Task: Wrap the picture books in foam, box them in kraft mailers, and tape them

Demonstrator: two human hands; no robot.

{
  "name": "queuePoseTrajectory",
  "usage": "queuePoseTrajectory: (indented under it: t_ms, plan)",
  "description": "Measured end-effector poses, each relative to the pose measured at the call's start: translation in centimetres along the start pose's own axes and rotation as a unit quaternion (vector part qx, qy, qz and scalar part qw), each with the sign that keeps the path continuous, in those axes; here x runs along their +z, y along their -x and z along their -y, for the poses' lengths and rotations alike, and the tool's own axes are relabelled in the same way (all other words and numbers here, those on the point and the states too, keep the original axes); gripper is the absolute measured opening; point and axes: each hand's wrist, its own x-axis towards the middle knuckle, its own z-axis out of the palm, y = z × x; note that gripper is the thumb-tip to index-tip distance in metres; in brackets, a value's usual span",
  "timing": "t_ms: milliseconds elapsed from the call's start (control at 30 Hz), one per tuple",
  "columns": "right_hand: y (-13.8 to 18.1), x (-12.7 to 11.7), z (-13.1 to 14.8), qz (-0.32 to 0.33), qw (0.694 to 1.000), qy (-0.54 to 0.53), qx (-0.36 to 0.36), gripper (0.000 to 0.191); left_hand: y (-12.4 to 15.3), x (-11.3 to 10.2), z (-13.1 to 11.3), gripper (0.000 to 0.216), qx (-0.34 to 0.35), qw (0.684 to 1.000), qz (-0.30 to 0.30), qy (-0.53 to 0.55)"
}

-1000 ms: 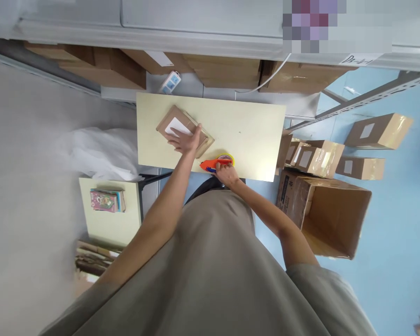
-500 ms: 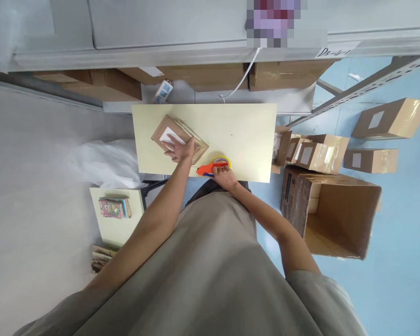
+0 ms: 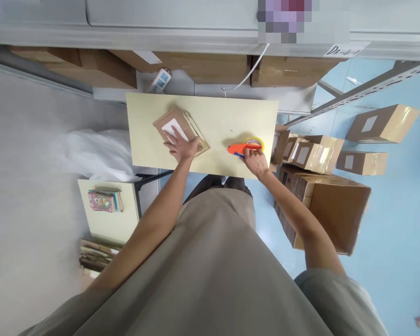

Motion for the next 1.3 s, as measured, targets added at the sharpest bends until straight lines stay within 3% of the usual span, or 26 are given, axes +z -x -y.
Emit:
queuePoseTrajectory:
  t_ms: [233,433,600,733,833,1000,1133,1300]
  plan:
    - [-7.0,-0.9,3.7,-0.048,0.998,-0.015,-0.044,0.059,0.4,0.2,3.8,0.131,0.169,0.985,0.034,-0.01]
    - [-8.0,0.1,7.6,-0.023,0.994,-0.025,-0.103,0.062,1.3,-0.8,6.7,0.136,0.28,0.955,0.096,-0.029]
    - [-7.1,0.7,8.6,-0.029,0.994,-0.033,-0.104,0.063,0.9,-2.4,7.1,0.116,0.275,0.956,0.105,-0.006]
    - [-6.6,0.3,10.4,-0.007,0.992,-0.024,-0.122,0.058,-0.5,-3.2,5.2,0.109,0.222,0.971,0.068,0.052]
    - [-6.4,-0.1,13.6,0.007,0.989,-0.029,-0.146,0.052,-1.1,-2.7,3.3,0.107,0.176,0.981,0.051,0.063]
    - [-6.2,-0.3,18.3,0.041,0.992,-0.045,-0.112,0.044,-0.4,-0.7,1.7,0.112,0.133,0.991,0.025,-0.003]
    - [-5.1,0.4,17.2,0.044,0.992,-0.045,-0.111,0.047,0.0,-0.1,2.4,0.113,0.145,0.989,0.032,-0.019]
    - [-1.5,1.8,11.7,0.071,0.993,-0.025,-0.095,0.055,0.4,-0.3,3.7,0.114,0.192,0.98,0.044,-0.008]
